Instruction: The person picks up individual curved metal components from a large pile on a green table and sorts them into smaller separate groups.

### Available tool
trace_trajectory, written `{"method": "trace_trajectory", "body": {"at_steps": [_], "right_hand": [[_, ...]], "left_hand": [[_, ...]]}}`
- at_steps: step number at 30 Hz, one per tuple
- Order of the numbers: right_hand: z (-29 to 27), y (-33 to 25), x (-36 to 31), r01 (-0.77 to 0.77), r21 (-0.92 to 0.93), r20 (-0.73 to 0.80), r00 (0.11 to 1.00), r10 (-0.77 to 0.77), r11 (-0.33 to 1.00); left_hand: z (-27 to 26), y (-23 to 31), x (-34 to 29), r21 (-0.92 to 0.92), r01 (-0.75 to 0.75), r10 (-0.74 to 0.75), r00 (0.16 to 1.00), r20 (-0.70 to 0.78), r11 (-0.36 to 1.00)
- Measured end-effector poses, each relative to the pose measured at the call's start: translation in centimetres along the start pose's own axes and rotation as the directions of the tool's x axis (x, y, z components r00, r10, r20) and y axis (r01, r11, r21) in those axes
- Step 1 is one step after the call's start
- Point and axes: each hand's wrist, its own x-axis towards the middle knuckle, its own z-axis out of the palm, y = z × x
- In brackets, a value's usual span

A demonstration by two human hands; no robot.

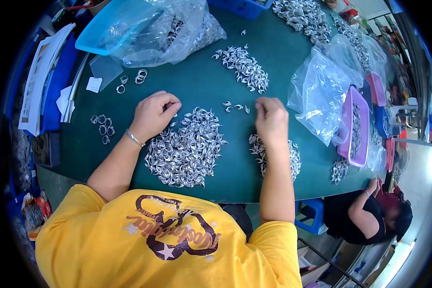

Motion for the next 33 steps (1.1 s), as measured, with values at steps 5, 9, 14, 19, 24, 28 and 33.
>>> {"method": "trace_trajectory", "body": {"at_steps": [5, 9, 14, 19, 24, 28, 33], "right_hand": [[1.1, -0.2, -0.2, 0.124, 0.064, 0.052, 0.99, -0.128, 0.99], [1.2, -0.4, -1.3, -0.09, -0.048, 0.099, 0.991, 0.094, 0.995], [0.7, -3.8, -1.5, -0.335, 0.228, 0.22, 0.932, 0.287, 0.914], [1.2, -5.6, -0.9, 0.09, 0.302, 0.149, 0.979, -0.14, 0.949], [1.6, -2.3, -0.7, 0.011, 0.041, 0.109, 0.994, -0.016, 0.999], [0.9, -1.7, -0.4, -0.098, 0.072, 0.054, 0.994, 0.094, 0.993], [2.4, -2.3, -1.3, 0.029, 0.05, 0.089, 0.995, -0.034, 0.998]], "left_hand": [[-0.1, -0.1, 0.1, 0.013, 0.009, -0.009, 1.0, 0.007, 1.0], [0.2, 0.0, 0.1, -0.014, -0.026, 0.026, 0.999, -0.024, 1.0], [0.0, -0.1, 0.1, 0.003, 0.012, -0.012, 1.0, -0.001, 1.0], [-0.2, -0.2, 0.0, 0.007, -0.012, 0.012, 1.0, -0.008, 1.0], [0.0, -0.1, 0.0, -0.003, -0.007, 0.007, 1.0, -0.004, 1.0], [0.2, -0.4, 0.0, 0.001, -0.021, 0.021, 1.0, -0.02, 1.0], [0.1, 0.1, 0.1, 0.002, -0.002, 0.002, 1.0, -0.009, 1.0]]}}
